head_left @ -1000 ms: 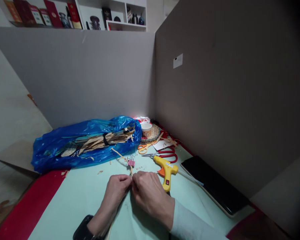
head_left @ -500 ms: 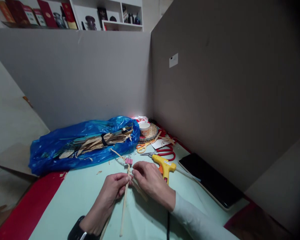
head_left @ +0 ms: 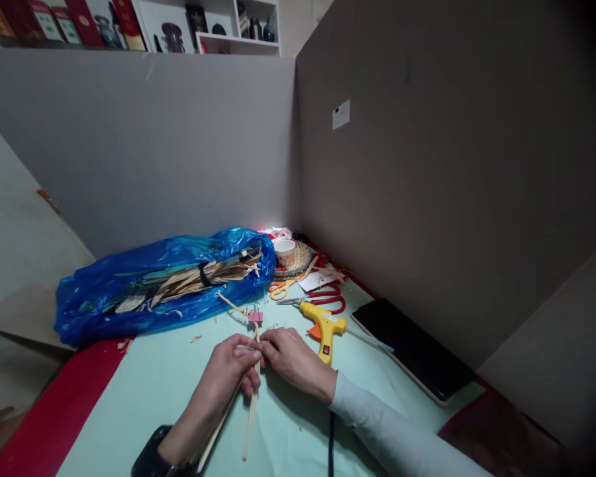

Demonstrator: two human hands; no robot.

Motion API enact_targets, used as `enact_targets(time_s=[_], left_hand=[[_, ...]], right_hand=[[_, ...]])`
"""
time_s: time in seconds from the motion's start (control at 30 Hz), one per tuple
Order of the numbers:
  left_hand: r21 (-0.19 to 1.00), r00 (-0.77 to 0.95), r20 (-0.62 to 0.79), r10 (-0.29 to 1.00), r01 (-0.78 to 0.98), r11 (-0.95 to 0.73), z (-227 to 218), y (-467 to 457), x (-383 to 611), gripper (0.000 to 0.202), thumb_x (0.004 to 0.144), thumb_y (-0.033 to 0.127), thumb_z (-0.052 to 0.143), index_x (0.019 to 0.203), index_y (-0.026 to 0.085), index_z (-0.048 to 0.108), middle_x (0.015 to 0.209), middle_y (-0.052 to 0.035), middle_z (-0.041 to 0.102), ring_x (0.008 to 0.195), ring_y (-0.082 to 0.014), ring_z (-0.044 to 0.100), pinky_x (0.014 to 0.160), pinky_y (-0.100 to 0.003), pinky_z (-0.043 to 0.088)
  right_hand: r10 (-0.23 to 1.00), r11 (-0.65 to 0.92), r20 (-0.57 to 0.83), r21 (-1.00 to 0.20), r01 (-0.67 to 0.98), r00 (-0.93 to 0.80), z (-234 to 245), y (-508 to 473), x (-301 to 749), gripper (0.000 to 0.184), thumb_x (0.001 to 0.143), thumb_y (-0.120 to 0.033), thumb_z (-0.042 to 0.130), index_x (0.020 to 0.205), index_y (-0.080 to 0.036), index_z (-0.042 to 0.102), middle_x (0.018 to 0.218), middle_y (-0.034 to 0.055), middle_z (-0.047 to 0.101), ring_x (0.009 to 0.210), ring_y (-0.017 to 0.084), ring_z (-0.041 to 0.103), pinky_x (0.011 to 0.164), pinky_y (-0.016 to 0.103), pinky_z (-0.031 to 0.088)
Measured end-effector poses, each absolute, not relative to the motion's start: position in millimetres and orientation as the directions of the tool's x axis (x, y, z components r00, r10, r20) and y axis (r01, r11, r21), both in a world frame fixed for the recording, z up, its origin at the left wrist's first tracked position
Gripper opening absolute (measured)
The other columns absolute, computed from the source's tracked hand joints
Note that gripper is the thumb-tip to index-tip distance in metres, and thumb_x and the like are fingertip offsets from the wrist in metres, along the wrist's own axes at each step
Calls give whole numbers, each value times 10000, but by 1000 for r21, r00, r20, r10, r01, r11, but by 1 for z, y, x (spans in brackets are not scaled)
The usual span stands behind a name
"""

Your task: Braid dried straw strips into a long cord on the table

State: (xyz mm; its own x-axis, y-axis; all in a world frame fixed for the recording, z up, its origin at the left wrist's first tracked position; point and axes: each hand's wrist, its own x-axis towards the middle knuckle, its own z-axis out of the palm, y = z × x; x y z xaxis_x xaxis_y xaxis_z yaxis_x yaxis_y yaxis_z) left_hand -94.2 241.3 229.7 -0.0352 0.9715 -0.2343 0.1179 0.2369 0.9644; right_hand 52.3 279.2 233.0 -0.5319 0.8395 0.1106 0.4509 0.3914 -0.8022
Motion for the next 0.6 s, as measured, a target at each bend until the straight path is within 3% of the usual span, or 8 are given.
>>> enact_targets(time_s=[0.23, 0.4, 0.5, 0.6], left_hand=[[919, -123, -179, 976, 334, 210, 240, 244, -109, 251, 675, 399, 632, 618, 155, 621, 327, 67, 460, 300, -72, 327, 375, -202, 214], [834, -192, 46, 980, 547, 68, 250, 234, -97, 145, 710, 296, 627, 630, 178, 655, 632, -25, 664, 643, -190, 575, 630, -283, 405], [477, -108, 252, 962, 878, -26, 245, 221, -79, 227, 839, 221, 474, 724, 189, 667, 749, -59, 676, 692, -213, 623, 649, -305, 418], [204, 9, 261, 965, 977, -64, 236, 211, -64, 311, 869, 109, 389, 852, 187, 690, 815, -76, 684, 698, -206, 663, 617, -285, 442]], right_hand=[[881, 271, 59, -876, 400, -469, 229, 285, 52, 256, 795, -182, 509, 575, -144, 635, 514, -18, 546, 529, 103, 467, 529, 216, 300], [901, 259, 85, -892, 369, -426, 226, 282, 47, 233, 734, -126, 525, 523, -141, 621, 467, -32, 497, 519, 102, 441, 551, 231, 294], [902, 225, 64, -914, 339, -426, 225, 281, 47, 246, 719, -111, 532, 481, -136, 590, 443, -49, 413, 519, 97, 384, 524, 232, 262], [898, 168, 20, -939, 301, -439, 225, 283, 49, 255, 733, -143, 543, 482, -135, 591, 445, -55, 357, 523, 95, 353, 507, 223, 254]])
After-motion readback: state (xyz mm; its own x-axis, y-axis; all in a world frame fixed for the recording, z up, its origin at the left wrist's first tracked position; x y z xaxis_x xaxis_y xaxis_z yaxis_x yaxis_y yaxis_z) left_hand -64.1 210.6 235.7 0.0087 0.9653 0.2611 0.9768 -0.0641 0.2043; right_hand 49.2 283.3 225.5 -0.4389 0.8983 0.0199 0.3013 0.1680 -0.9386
